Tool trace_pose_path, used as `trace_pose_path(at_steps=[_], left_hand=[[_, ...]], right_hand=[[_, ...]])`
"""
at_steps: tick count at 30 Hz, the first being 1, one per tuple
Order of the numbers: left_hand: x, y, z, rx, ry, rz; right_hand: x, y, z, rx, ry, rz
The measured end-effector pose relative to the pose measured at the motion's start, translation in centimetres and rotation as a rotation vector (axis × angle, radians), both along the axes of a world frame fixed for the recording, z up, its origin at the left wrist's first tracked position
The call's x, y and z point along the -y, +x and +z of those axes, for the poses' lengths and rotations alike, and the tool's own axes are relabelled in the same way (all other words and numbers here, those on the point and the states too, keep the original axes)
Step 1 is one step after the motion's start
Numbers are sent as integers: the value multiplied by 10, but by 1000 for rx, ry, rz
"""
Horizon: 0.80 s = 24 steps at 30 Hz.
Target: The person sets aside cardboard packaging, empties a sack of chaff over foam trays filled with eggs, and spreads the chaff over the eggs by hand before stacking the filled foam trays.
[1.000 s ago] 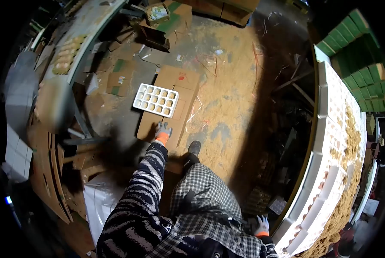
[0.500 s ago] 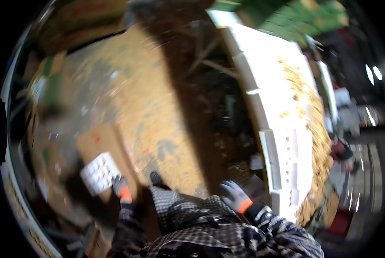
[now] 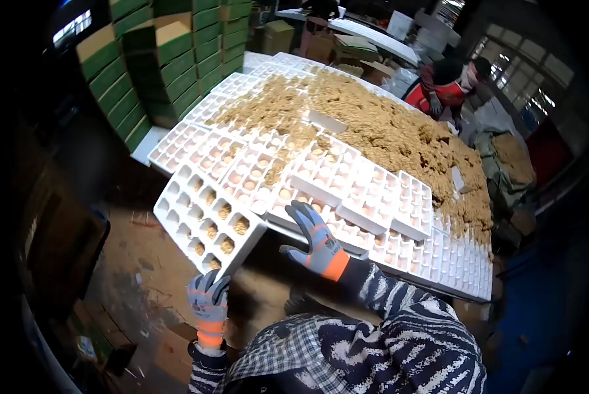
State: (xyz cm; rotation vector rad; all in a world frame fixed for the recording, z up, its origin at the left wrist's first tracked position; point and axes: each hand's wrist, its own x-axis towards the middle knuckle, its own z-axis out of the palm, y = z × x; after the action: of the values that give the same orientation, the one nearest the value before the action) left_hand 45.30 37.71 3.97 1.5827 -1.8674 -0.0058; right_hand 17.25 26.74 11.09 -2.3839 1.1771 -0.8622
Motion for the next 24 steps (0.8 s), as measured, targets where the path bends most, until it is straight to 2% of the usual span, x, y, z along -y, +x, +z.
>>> trace_pose_path(at_steps=[3,4,6,7,8,12,14,15,16,18,20,22,23,24], left_hand=[[55,-64,50,47,-82,-311],[75,-88,62,64,-90,-383],[116,-138,82,101,-129,-505],[136,-163,84,122,-104,-583],[155,-190,78,105,-165,-636],[203,-281,57,189,-60,-951],[221,-315,42,165,58,-1270],[224,-321,49,163,100,-1294],[228,-326,56,159,141,-1310],[257,-316,53,59,121,-1136],[299,-295,44,1,41,-881],[341,-268,28,-56,49,-642],[365,-251,9,-55,101,-545],[388,-238,-12,-76,177,-465]], right_hand=[[28,-48,9,153,109,-163],[35,-73,1,317,210,-218],[41,-120,18,672,642,-316],[48,-146,12,791,528,-360],[54,-173,7,908,535,-372],[54,-276,-16,840,333,-623],[50,-332,-39,872,274,-641],[46,-365,-63,617,200,-762],[44,-399,-99,426,250,-990],[38,-368,-44,-225,-94,-1151],[50,-337,-23,-256,-97,-971],[69,-296,-24,-382,161,-852],[75,-276,-35,-486,153,-806],[82,-260,-31,-558,249,-759]])
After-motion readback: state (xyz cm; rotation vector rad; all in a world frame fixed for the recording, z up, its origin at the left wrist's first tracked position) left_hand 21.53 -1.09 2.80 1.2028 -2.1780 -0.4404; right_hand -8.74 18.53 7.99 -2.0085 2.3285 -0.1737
